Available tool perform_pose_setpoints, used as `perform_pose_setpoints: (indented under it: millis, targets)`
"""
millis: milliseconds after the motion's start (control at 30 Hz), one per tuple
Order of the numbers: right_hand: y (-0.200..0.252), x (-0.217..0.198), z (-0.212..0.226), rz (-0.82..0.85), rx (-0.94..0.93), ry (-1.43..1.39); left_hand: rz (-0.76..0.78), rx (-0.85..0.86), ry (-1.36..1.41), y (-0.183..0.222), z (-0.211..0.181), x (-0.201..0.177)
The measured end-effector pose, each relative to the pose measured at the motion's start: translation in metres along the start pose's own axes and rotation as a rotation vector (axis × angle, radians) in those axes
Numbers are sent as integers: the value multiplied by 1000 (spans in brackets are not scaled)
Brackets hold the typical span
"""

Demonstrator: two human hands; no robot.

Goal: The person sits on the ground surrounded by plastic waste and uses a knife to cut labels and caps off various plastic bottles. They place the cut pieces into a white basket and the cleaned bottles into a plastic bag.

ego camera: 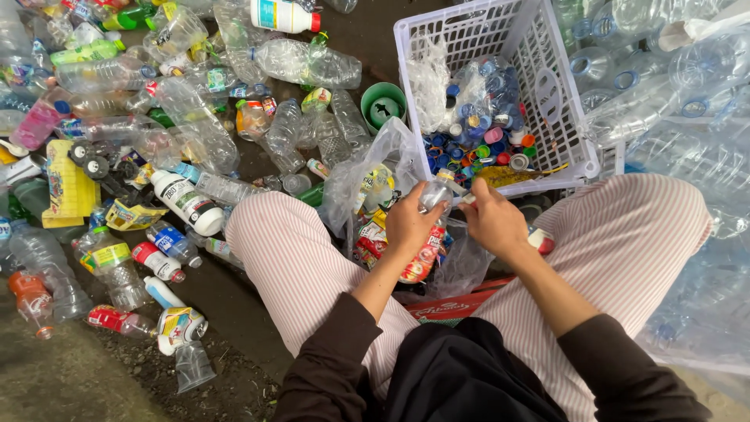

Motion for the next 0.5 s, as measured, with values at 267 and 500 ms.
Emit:
perform_pose_setpoints:
  millis: [267,500]
  targets:
    - [0,-3,28,-463,-211,491,100,-275,200,-3,10,3]
    - [-14,19,-4,-132,-34,-33,179,-288,212,0,6,9]
Point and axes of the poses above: each hand's wrist, its own y-axis away from the middle knuckle, its own x-axis out of the palm, z = x × y, the point moved 8 cm from there along -y, towards the middle knuckle, and after that the axes turned 2 degrees about z, right-handed, at the moved point
